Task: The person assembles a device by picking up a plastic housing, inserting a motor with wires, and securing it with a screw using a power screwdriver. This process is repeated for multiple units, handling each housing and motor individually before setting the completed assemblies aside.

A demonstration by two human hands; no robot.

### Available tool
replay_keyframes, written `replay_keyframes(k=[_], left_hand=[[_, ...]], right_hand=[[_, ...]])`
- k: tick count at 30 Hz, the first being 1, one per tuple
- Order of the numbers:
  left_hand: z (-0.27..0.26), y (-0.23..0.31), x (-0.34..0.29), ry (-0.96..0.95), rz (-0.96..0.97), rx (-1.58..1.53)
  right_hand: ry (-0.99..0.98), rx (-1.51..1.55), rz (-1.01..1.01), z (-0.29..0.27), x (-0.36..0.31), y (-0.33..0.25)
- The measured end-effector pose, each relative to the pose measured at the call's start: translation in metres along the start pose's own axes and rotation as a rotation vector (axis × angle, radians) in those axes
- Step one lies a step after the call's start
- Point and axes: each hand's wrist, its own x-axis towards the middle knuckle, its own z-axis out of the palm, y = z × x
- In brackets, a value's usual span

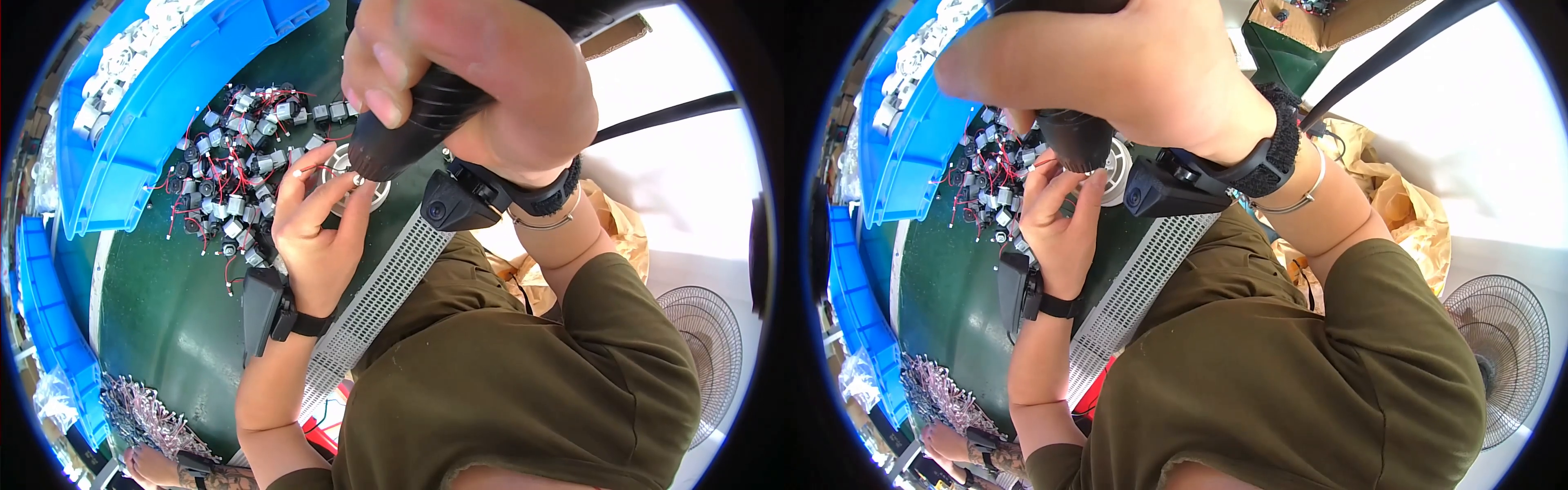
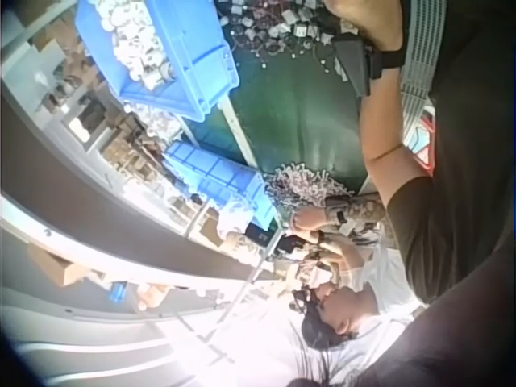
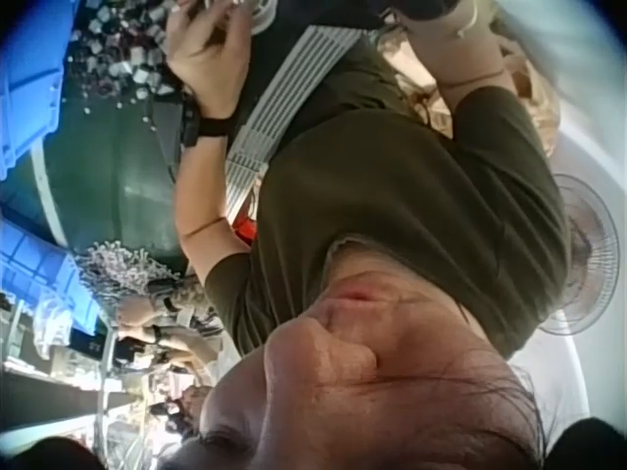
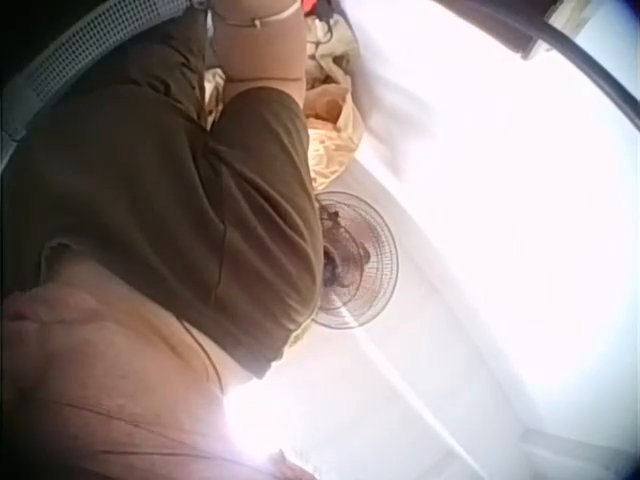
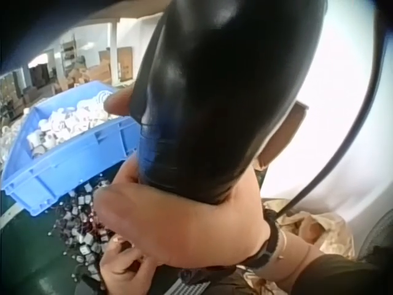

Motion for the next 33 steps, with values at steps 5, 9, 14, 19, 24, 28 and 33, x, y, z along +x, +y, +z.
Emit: replay_keyframes(k=[5, 9, 14, 19, 24, 28, 33], left_hand=[[0.002, 0.002, 0.005, 0.005, 0.137, 0.032], [-0.003, -0.004, 0.007, -0.045, 0.221, 0.095], [-0.005, -0.017, 0.006, -0.041, 0.424, 0.23], [-0.001, -0.014, 0.006, -0.04, 0.453, 0.227], [-0.002, -0.018, 0.003, -0.04, 0.45, 0.233], [-0.001, -0.025, 0.002, -0.034, 0.454, 0.241], [-0.003, -0.026, 0.011, -0.029, 0.472, 0.294]], right_hand=[[-0.014, -0.012, -0.066, -0.007, -0.002, 0.002], [-0.068, -0.061, -0.199, -0.015, 0.004, 0.011], [-0.062, -0.099, -0.177, -0.015, 0.002, 0.008], [-0.131, -0.181, -0.309, -0.015, -0.002, 0.004], [-0.013, -0.13, -0.011, -0.015, 0.003, 0.015], [-0.154, -0.126, -0.218, -0.017, 0.009, 0.036], [-0.153, -0.189, -0.222, -0.016, 0.015, 0.032]])
